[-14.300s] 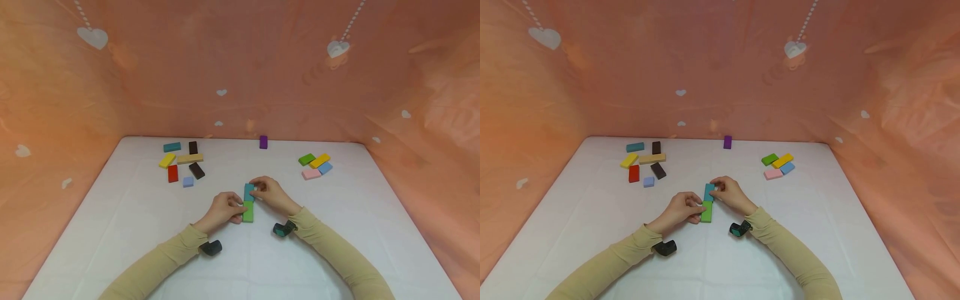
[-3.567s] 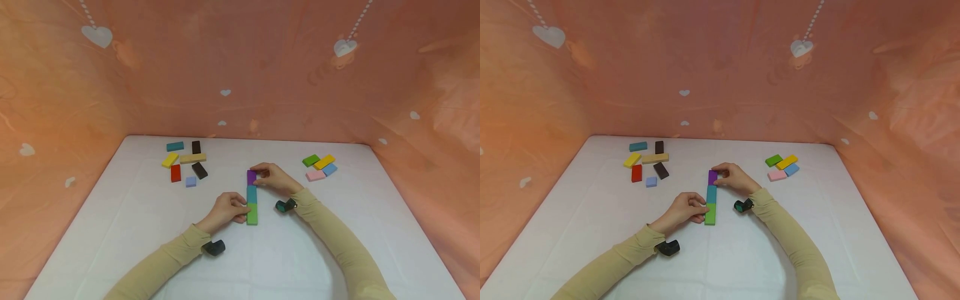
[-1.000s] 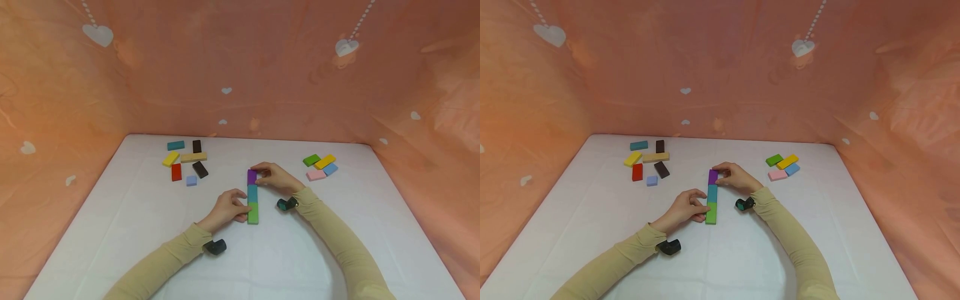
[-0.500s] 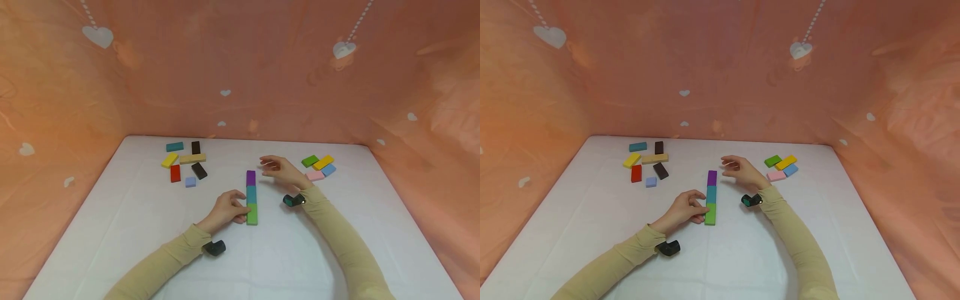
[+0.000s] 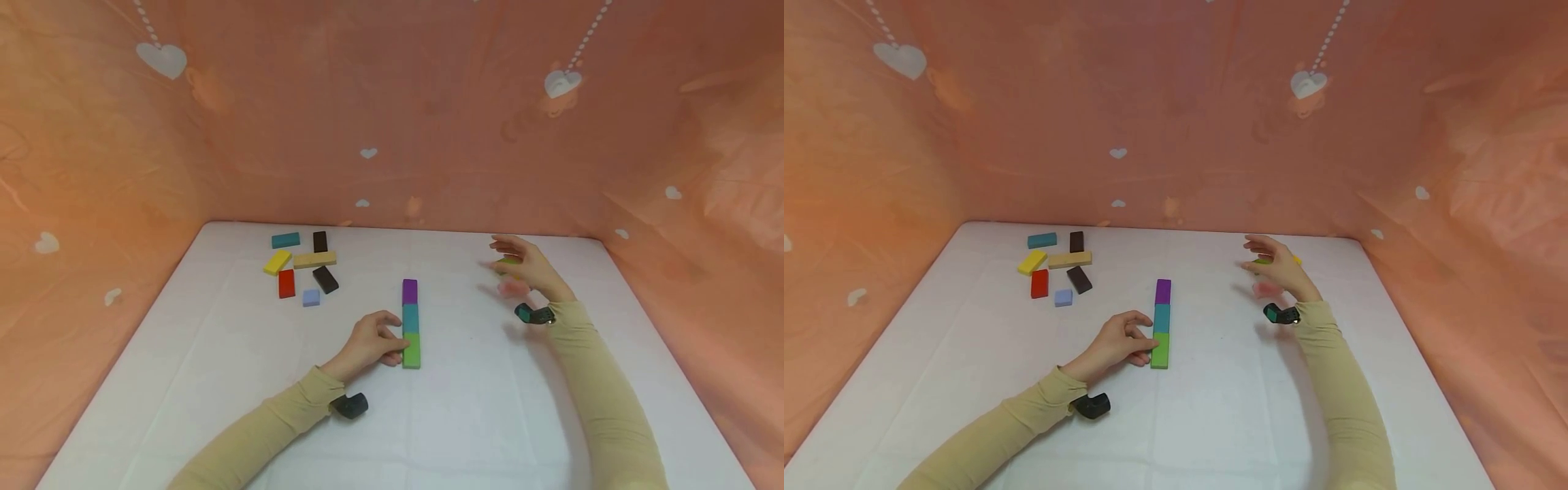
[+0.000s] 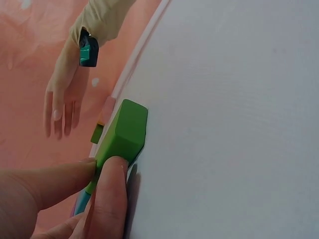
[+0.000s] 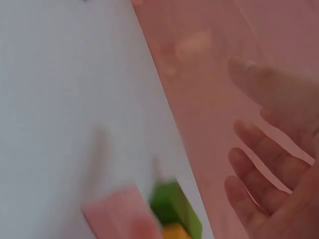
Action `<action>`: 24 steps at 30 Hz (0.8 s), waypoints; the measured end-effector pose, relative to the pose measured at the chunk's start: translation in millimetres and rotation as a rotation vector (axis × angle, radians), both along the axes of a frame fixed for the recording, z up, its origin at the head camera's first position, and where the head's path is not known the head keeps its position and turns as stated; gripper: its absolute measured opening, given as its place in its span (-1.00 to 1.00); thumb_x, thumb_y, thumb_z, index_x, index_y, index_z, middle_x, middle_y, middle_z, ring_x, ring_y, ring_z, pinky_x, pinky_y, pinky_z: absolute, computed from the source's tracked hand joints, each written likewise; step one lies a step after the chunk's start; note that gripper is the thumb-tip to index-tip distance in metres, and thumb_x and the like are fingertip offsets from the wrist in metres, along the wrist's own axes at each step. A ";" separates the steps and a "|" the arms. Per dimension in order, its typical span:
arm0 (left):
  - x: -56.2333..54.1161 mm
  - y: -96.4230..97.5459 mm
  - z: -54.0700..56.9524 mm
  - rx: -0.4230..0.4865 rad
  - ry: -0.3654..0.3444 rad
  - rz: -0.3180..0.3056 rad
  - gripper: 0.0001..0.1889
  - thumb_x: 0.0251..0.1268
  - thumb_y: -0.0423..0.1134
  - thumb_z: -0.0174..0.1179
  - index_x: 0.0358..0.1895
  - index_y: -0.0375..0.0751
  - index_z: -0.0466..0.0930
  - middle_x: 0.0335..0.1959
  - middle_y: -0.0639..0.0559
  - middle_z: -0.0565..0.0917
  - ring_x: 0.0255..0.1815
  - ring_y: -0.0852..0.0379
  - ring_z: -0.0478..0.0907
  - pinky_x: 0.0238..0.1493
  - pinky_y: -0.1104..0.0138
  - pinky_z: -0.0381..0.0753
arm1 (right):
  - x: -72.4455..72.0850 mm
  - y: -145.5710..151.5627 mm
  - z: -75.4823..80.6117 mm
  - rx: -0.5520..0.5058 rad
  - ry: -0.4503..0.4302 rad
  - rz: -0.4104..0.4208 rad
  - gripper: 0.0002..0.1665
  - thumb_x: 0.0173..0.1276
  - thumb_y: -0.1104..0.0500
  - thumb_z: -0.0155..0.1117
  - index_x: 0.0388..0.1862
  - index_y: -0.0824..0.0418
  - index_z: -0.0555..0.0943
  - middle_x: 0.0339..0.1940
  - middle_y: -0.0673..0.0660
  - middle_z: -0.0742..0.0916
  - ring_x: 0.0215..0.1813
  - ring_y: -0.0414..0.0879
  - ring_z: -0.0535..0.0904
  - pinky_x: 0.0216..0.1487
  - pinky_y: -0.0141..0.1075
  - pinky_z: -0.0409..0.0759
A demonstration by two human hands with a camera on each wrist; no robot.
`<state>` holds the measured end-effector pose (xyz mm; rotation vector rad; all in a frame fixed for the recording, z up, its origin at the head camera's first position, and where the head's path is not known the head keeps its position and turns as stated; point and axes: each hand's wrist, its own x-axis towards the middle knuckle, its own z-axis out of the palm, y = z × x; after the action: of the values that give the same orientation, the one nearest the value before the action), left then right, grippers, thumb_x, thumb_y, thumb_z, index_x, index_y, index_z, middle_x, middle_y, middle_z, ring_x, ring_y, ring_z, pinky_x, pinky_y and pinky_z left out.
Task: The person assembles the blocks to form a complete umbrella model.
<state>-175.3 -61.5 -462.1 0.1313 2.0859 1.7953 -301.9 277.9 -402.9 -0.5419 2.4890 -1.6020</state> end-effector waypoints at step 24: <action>-0.6 -0.3 -3.3 -0.017 0.011 -0.005 -0.57 0.13 -0.39 0.36 0.06 -0.38 0.44 -0.47 -0.13 0.64 -0.64 0.10 0.61 -0.51 0.25 0.68 | -9.4 69.4 -22.8 0.235 -0.067 -0.163 -0.18 0.25 0.12 0.39 0.37 0.42 0.26 0.37 0.38 0.35 0.38 0.29 0.13 0.37 0.21 0.02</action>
<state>-175.9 -61.8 -465.3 0.1422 2.1059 1.7780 -311.3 347.3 -425.7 -0.2561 2.6794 -1.3238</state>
